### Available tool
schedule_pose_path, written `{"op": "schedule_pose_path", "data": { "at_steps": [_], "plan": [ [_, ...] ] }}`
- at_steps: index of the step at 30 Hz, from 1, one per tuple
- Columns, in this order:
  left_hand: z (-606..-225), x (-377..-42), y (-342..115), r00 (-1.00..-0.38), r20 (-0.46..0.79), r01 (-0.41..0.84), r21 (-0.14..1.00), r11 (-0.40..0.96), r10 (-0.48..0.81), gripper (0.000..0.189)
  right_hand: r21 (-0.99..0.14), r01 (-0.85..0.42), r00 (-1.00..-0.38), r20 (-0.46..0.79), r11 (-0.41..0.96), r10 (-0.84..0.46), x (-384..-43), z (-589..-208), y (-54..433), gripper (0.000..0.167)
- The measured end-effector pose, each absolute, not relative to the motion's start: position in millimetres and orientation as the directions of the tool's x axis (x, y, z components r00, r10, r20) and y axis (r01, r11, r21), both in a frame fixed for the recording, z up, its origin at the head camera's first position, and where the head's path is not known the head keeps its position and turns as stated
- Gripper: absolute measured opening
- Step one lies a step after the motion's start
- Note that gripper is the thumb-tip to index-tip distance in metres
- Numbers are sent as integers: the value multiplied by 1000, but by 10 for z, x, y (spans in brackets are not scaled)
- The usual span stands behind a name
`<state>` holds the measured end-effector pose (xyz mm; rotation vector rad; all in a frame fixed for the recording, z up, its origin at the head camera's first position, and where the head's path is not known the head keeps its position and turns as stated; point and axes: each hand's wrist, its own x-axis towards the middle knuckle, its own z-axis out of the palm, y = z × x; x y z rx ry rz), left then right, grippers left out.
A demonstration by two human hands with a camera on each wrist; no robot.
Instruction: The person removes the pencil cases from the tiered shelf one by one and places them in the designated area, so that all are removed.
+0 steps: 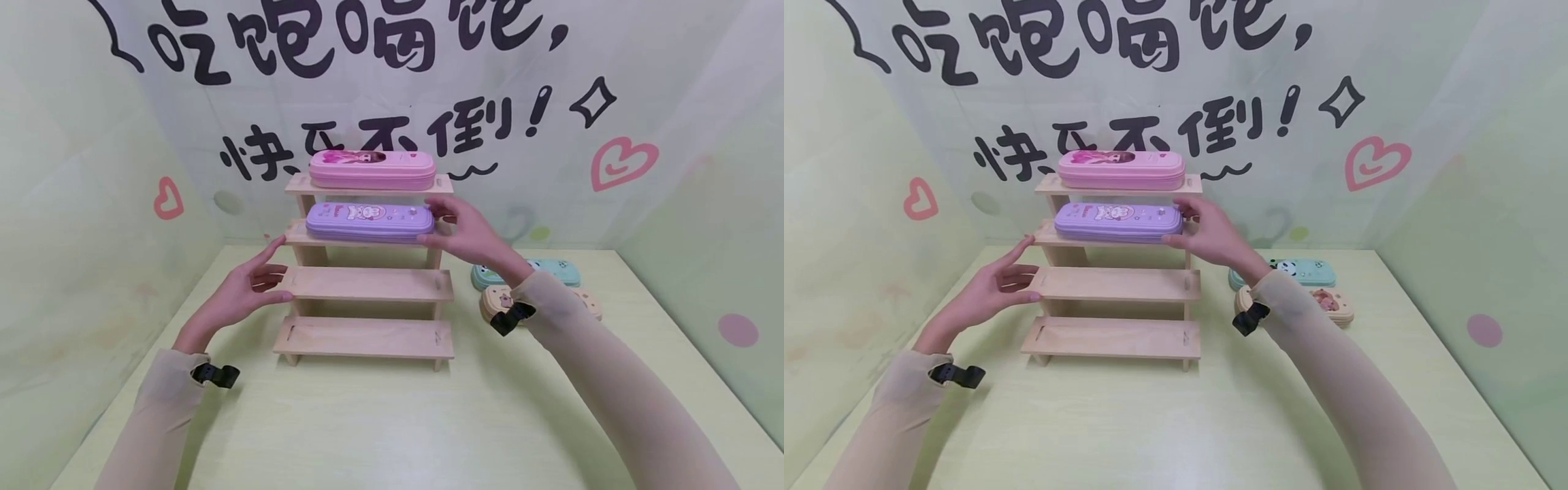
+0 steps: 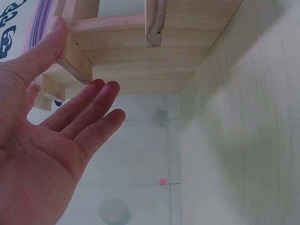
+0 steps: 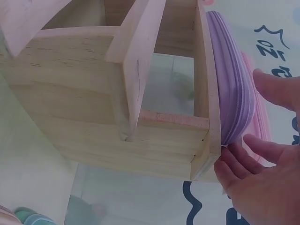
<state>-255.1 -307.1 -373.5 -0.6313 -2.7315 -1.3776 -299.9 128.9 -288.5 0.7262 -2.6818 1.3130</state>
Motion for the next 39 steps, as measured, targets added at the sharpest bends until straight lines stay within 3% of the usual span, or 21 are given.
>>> {"op": "schedule_pose_path", "data": {
  "at_steps": [15,24,32,39],
  "plan": [
    [-3747,-2551,-3063,-922,182,350,771,532,343,106,-683,-460,-871,220,568,-440,-3108,-2871,1148,80],
    [-3728,-2545,-3070,-925,176,343,766,544,336,106,-746,-424,-880,206,513,-428,-3115,-2890,1190,78],
    [-3717,-2544,-3074,-924,179,346,768,539,338,106,-726,-425,-881,195,540,-431,-3114,-2858,1183,83],
    [-3727,-2540,-3068,-924,180,346,769,538,337,106,-733,-429,-877,200,527,-436,-3150,-2874,1197,77]
  ]
}}
